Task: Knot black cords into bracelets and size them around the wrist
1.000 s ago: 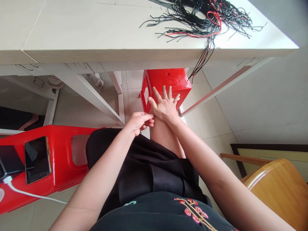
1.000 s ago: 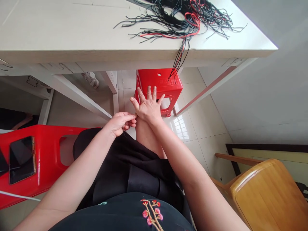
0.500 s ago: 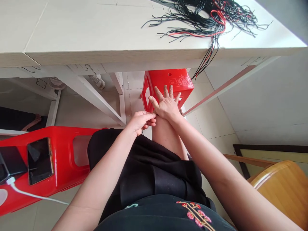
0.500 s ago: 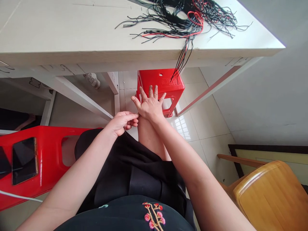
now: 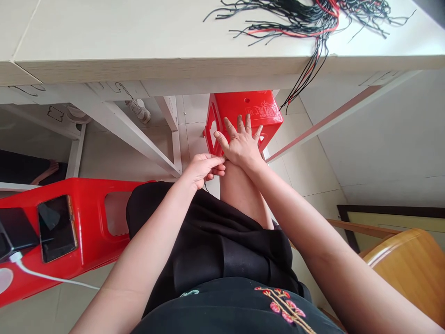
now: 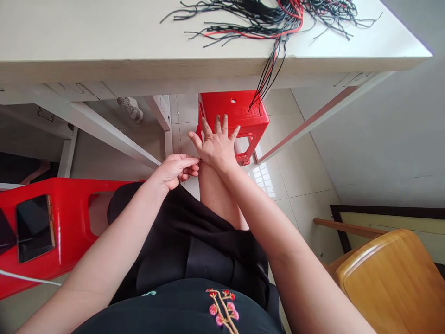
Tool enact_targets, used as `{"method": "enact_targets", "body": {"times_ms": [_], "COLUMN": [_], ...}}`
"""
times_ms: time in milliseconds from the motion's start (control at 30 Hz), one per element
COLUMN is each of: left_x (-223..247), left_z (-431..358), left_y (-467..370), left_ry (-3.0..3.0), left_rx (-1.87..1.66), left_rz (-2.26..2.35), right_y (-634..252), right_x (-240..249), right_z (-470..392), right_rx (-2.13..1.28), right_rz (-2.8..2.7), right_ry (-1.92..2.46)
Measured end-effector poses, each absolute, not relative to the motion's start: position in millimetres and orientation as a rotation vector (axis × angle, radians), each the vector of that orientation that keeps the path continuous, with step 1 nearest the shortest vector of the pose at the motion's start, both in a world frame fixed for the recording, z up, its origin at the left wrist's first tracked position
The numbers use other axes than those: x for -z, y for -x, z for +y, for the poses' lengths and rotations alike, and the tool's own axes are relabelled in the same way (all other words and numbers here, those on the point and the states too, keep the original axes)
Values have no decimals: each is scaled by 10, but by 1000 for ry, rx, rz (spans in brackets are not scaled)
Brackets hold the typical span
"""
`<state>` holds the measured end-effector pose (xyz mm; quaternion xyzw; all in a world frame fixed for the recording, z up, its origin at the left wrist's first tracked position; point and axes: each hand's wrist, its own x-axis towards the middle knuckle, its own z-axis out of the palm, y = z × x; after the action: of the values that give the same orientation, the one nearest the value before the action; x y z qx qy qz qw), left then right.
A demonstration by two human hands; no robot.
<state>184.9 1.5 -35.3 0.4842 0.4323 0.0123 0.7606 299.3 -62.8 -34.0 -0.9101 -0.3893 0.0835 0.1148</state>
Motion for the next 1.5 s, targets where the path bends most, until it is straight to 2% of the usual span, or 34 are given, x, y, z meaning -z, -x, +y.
{"method": "enact_targets", "body": {"times_ms": [1500], "left_x": [385], "left_z": [105], "left_y": [-1900], "left_ry": [-1092], "left_rx": [-22], "left_rz": [918], "right_y": [-3071], "right_x": [357], "right_z": [-520], "right_rx": [-185], "right_rz": [-1164], "right_ry": [2696]}}
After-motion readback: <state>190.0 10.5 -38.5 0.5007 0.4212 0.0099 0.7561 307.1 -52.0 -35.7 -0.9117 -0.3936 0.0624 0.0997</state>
